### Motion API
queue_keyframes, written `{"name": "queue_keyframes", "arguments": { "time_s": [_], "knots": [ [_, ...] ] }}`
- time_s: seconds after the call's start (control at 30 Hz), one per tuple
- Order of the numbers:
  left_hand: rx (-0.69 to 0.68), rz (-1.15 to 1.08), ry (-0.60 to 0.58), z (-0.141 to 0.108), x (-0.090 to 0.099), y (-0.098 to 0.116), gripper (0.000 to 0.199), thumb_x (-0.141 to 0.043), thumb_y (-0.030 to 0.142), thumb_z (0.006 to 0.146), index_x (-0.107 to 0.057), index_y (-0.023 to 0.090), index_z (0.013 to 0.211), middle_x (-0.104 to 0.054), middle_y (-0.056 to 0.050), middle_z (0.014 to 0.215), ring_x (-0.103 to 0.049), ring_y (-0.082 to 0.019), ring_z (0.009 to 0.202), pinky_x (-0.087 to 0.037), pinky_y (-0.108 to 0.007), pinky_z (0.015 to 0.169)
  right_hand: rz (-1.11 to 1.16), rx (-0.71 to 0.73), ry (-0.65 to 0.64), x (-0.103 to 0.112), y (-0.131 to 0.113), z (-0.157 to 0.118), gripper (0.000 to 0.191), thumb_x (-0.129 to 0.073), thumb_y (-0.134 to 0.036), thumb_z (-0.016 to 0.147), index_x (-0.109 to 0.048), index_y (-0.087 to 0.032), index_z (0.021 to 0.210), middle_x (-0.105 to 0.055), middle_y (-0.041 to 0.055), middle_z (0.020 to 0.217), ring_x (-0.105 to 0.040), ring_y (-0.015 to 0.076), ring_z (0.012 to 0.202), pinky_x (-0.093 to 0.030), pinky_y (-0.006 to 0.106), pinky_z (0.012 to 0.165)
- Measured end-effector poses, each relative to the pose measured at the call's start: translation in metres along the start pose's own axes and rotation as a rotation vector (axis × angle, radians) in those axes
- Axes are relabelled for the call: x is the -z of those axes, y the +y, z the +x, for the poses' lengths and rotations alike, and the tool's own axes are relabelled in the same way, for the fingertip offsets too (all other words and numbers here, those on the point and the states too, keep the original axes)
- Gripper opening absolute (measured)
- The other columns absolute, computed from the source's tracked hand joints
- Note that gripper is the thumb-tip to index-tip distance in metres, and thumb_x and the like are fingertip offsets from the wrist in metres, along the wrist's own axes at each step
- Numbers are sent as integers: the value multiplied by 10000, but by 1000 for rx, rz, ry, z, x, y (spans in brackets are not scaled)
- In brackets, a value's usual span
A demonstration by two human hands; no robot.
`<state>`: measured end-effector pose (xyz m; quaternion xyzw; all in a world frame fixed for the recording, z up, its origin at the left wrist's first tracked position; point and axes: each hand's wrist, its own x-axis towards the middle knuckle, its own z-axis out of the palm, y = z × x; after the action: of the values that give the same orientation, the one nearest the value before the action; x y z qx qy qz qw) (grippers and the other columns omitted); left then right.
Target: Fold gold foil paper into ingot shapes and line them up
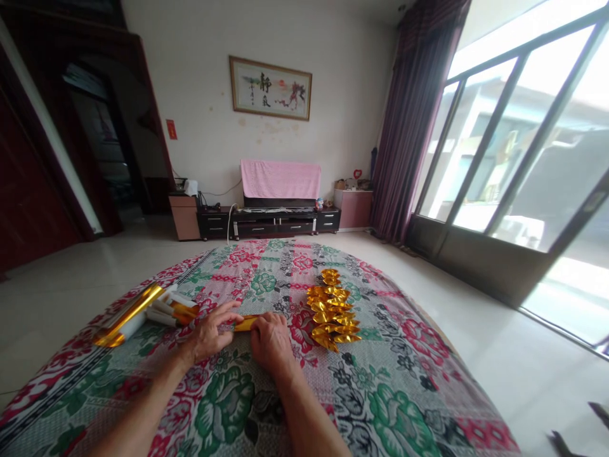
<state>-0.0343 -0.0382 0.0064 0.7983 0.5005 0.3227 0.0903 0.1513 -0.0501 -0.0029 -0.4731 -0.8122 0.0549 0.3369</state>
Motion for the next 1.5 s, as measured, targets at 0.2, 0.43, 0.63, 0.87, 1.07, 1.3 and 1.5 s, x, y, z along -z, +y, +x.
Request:
{"name": "queue_keyframes", "arguments": {
  "time_s": [0.2,0.43,0.63,0.87,1.07,1.3,1.5],
  "knots": [
    [-82,31,2,4,-3,6,145,-546,158,676,-658,200,759,-642,-41,860,-566,-187,883,-446,-310,839,2,-24,14,1,-1,1,133,-479,-176,817,-607,-211,825,-593,12,818,-532,144,843,-328,254,792],
    [19,-54,-42,3,-7,-1,188,-507,271,785,-679,211,834,-687,-24,820,-596,-165,818,-459,-269,762,20,-45,48,2,-1,2,123,-477,-186,829,-597,-205,810,-624,1,787,-548,133,804,-321,244,796],
    [51,-109,-48,3,-8,-5,241,-465,295,810,-676,214,893,-696,-19,888,-609,-159,872,-466,-268,803,30,-70,50,0,1,3,151,-446,-199,855,-596,-208,836,-638,4,796,-556,135,801,-313,244,787],
    [72,-59,-26,6,-15,-5,231,-467,244,797,-679,216,883,-698,-20,892,-615,-158,854,-463,-264,804,-10,-117,58,-4,6,5,123,-473,-248,851,-591,-225,873,-645,2,840,-555,149,843,-307,261,793],
    [73,28,5,7,-20,-3,267,-459,202,796,-655,220,976,-680,-27,981,-596,-174,917,-436,-291,860,21,-158,95,-7,9,5,185,-448,-198,831,-590,-209,950,-654,25,897,-565,162,874,-319,267,809],
    [38,106,-29,7,-16,1,254,-453,166,775,-631,220,948,-660,-16,860,-564,-179,824,-414,-302,815,18,-221,81,-6,8,8,202,-493,-238,815,-596,-200,985,-658,27,828,-573,170,825,-331,278,794],
    [13,138,-65,5,-17,0,202,-454,175,790,-652,215,787,-638,-31,806,-540,-193,838,-400,-315,805,-15,-272,76,-6,6,12,229,-521,-237,796,-591,-181,1007,-647,29,756,-563,176,752,-341,273,745]
  ]
}}
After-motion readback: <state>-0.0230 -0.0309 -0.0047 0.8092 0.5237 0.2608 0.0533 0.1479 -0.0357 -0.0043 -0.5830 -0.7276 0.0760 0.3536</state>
